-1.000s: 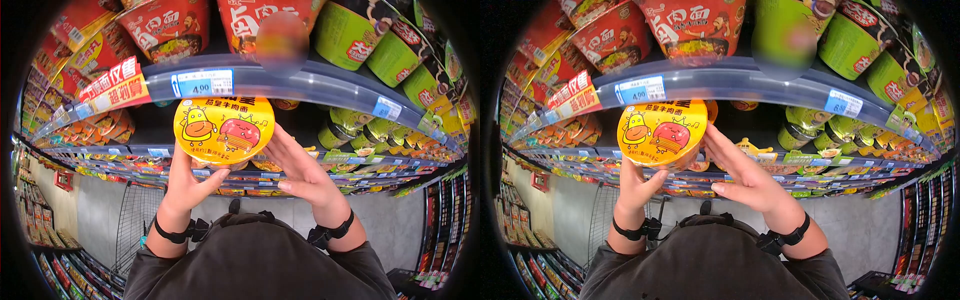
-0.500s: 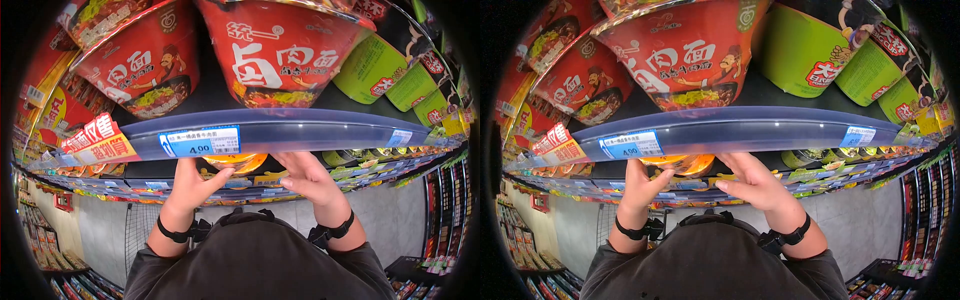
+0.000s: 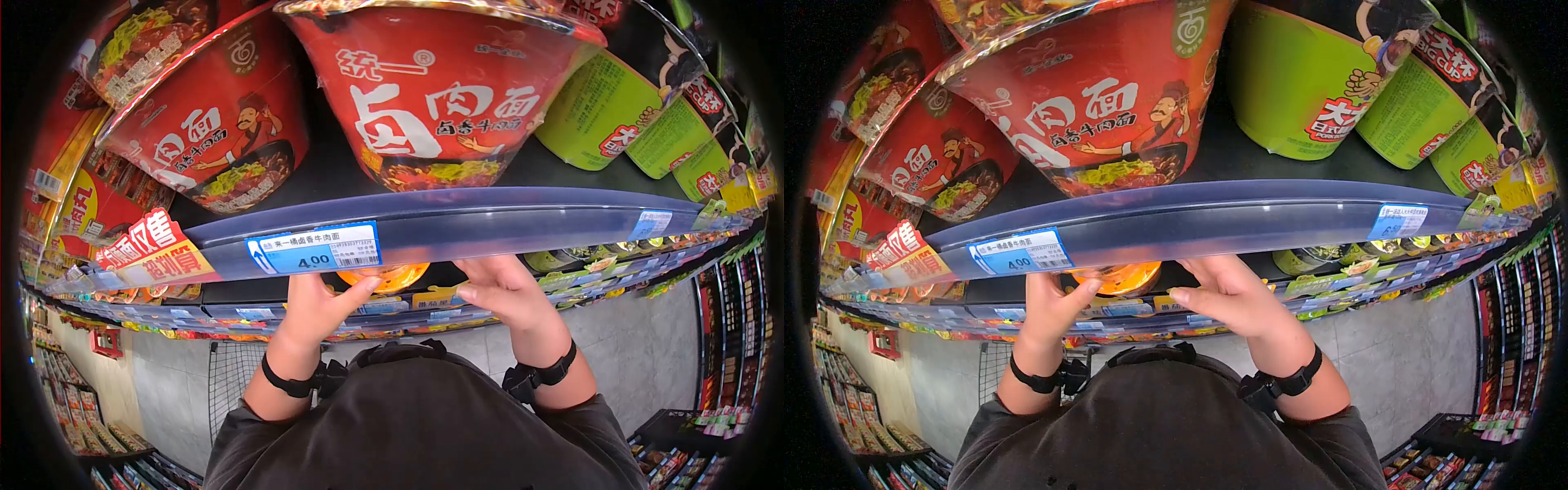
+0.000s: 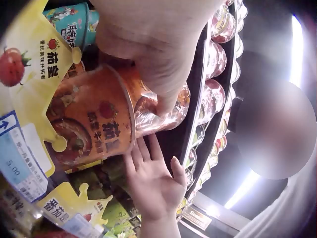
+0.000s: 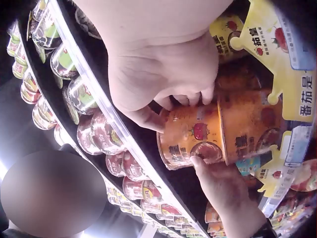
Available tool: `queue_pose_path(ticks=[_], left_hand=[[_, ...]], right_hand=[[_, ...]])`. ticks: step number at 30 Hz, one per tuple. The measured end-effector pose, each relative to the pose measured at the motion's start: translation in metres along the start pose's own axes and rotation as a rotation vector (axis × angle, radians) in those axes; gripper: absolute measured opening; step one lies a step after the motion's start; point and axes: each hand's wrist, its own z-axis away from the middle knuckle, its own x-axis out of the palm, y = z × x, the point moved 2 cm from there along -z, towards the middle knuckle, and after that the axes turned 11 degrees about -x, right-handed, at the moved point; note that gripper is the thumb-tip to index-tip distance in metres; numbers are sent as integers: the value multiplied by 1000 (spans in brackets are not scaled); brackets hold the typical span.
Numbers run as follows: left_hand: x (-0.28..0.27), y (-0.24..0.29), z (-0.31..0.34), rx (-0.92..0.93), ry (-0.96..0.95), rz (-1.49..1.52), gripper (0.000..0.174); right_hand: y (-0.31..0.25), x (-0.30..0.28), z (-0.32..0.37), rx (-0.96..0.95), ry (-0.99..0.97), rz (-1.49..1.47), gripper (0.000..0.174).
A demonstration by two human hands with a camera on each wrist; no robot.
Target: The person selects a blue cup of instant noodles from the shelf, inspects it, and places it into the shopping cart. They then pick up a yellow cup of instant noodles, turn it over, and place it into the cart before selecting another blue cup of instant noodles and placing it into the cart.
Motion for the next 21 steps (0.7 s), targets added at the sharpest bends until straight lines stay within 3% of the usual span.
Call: queue_pose_path(ticks=[5, 8, 15, 21], left_hand=[[-3, 1, 3, 15, 1, -66, 57], [0, -10, 11, 93, 71, -83, 99], [15, 5, 41, 212, 168, -37, 108], [31, 15, 99, 147, 248, -45, 103]], right_hand=[[3, -4, 8, -21, -23, -27, 81], [-8, 1, 21, 20, 18, -21, 84], [-43, 11, 59, 125, 49, 21, 86], [-53, 12, 113, 133, 65, -37, 78]])
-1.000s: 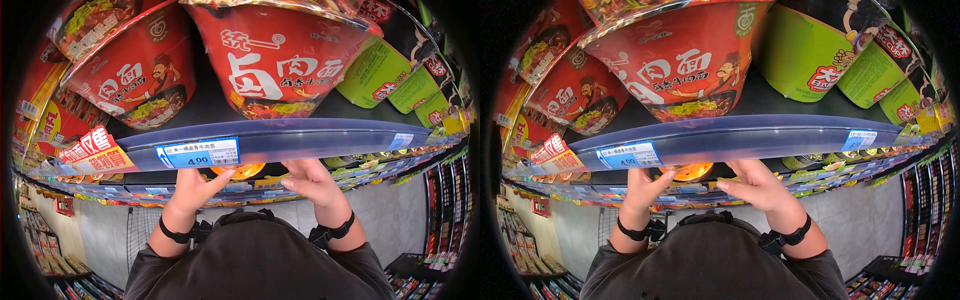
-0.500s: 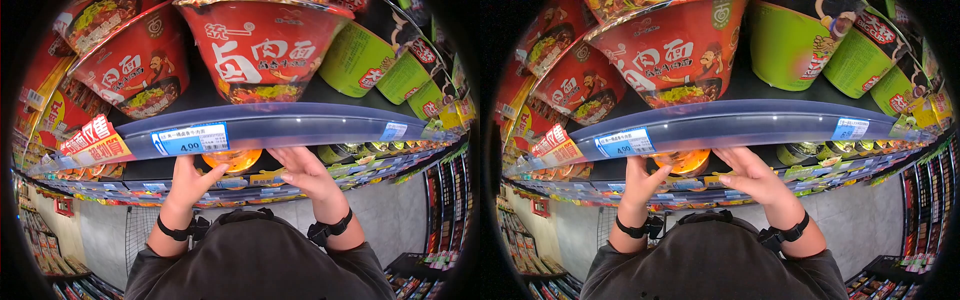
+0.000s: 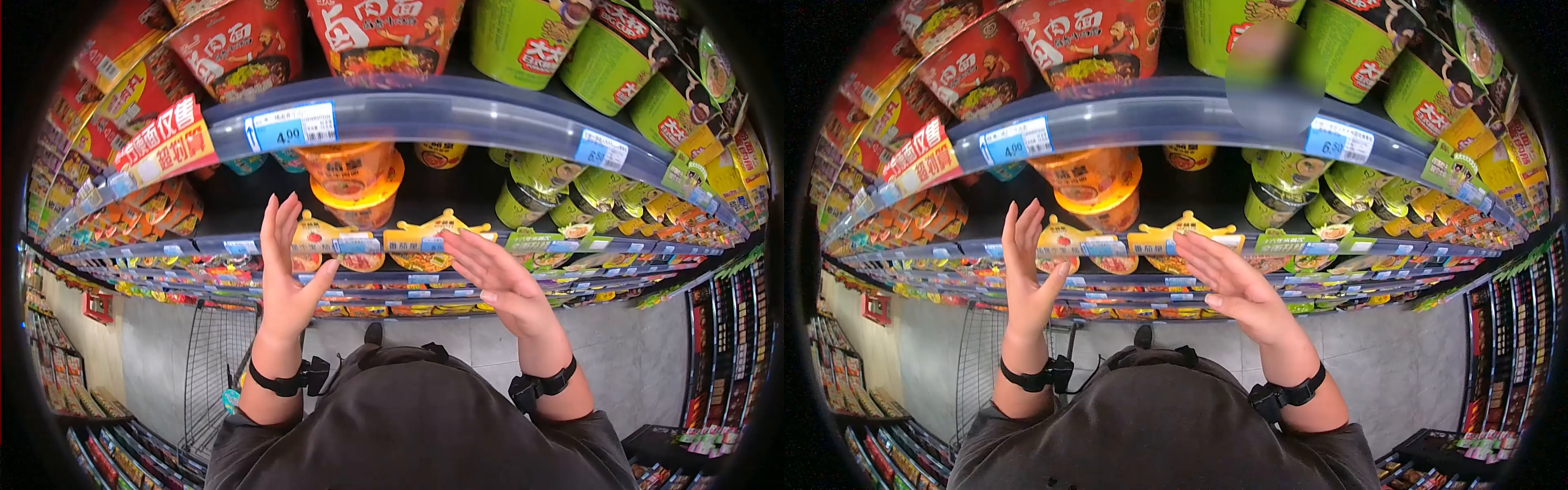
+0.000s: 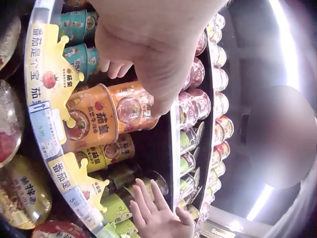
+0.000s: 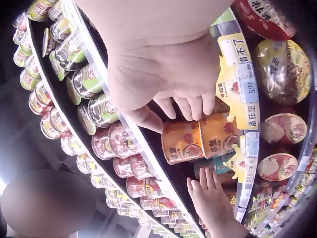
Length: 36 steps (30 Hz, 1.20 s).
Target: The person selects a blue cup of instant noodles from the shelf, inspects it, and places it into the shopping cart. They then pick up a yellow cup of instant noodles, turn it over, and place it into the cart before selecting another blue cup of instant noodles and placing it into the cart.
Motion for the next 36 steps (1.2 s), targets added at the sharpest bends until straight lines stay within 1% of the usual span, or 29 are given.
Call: queue_pose_path(ticks=[8, 11, 14, 21, 25, 29, 34, 36], left_hand=[[-2, 6, 91, -117, 83, -63, 98], [-7, 11, 121, -178, 101, -135, 91], [-16, 21, 146, -231, 145, -160, 90], [-56, 31, 195, -247, 268, -242, 82], [-92, 32, 228, -266, 383, -237, 82], [-135, 37, 272, -289, 482, -262, 80], [-202, 47, 345, -345, 663, -299, 73], [-234, 52, 380, -354, 722, -281, 70]], right_hand=[[11, 5, 66, 126, -11, -81, 70], [20, 9, 84, 181, 4, -108, 68], [30, 15, 94, 240, 15, -135, 66], [48, 42, 96, 328, -21, -153, 62], [60, 71, 87, 380, -57, -141, 60], [82, 111, 77, 436, -120, -106, 61], [120, 185, 65, 507, -189, -162, 57], [135, 220, 62, 533, -261, -170, 53]])
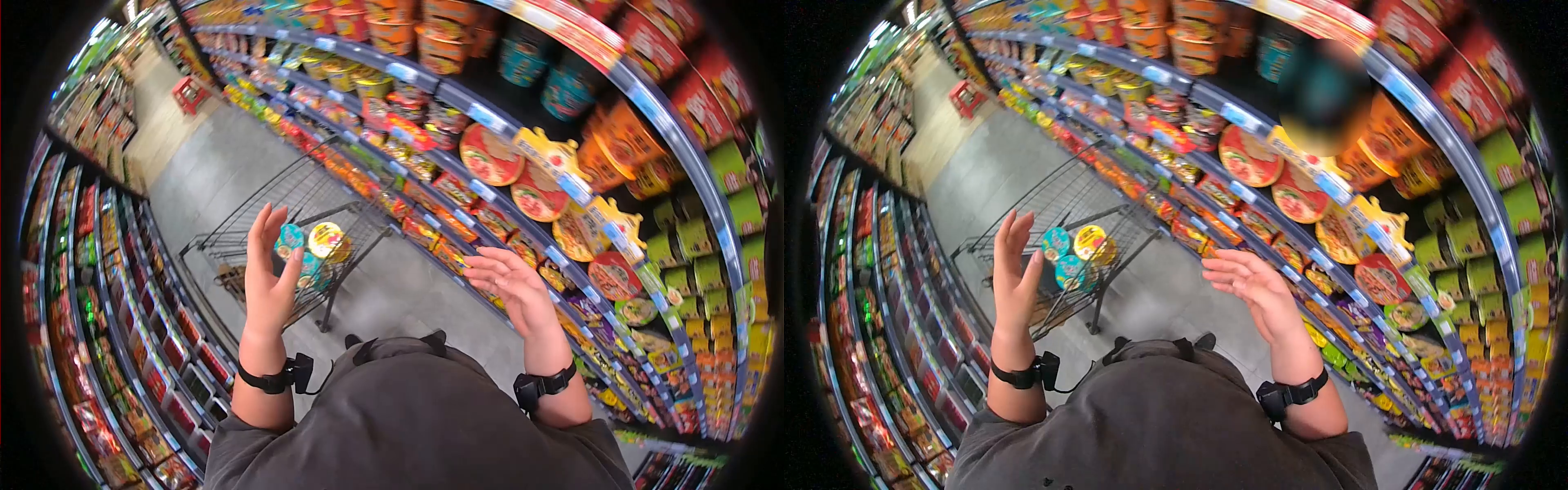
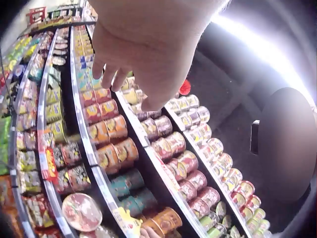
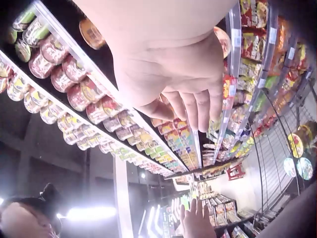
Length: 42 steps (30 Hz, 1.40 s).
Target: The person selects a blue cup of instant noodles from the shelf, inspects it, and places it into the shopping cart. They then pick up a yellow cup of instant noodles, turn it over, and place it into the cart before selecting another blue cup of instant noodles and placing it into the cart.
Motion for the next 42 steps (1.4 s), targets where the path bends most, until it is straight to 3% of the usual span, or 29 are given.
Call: queue_pose_path(ticks=[10, 19, 25, 32, 42], left_hand=[[-188, -74, 39, -127, 314, -2, 60], [-282, -124, 66, -239, 428, -20, 58], [-302, -156, 73, -320, 450, 15, 57], [-289, -190, 57, -421, 392, 30, 57], [-266, -251, -14, -585, 315, -46, 56]], right_hand=[[82, 150, -81, 166, -293, 82, 47], [132, 252, -126, 246, -411, 165, 42], [156, 275, -145, 325, -433, 192, 39], [182, 262, -178, 413, -363, 209, 37], [258, 232, -289, 587, -356, 195, 36]])
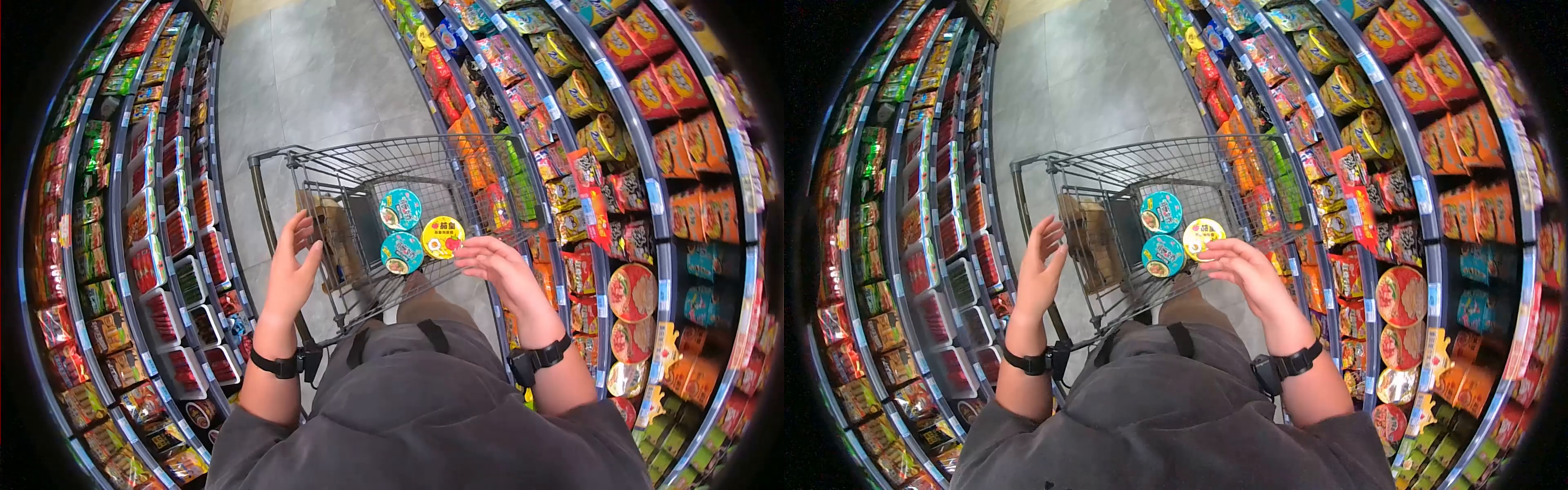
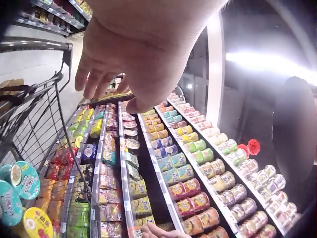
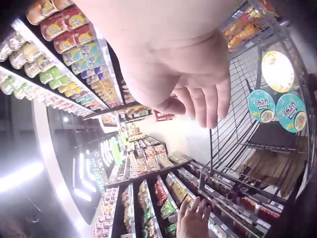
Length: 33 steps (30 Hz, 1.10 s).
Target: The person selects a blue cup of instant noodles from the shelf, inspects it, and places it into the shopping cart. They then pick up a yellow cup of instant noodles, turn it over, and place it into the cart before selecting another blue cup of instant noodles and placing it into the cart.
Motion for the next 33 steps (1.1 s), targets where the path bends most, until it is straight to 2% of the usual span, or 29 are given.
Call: queue_pose_path(ticks=[5, 12, 15, 20, 23, 25, 27, 31, 33], left_hand=[[52, -33, -53, -167, -52, 2, 55], [141, -113, -123, -321, -131, -140, 54], [172, -145, -147, -381, -147, -200, 51], [202, -188, -182, -548, -164, -290, 51], [215, -232, -197, -556, -174, -245, 51], [218, -234, -203, -570, -182, -186, 50], [222, -233, -204, -700, -254, 1, 48], [220, -222, -204, -700, -243, -4, 46], [215, -217, -203, -630, -206, -26, 45]], right_hand=[[38, -35, -84, 153, 29, 25, 33], [143, -78, -175, 357, 85, 65, 34], [177, -91, -204, 465, 31, 134, 37], [217, -93, -231, 479, 60, 114, 41], [230, -92, -241, 478, 38, 140, 42], [231, -89, -246, 463, 25, 141, 42], [232, -87, -248, 490, -3, 157, 43], [227, -85, -249, 499, -17, 147, 42], [222, -83, -250, 489, -5, 135, 42]])
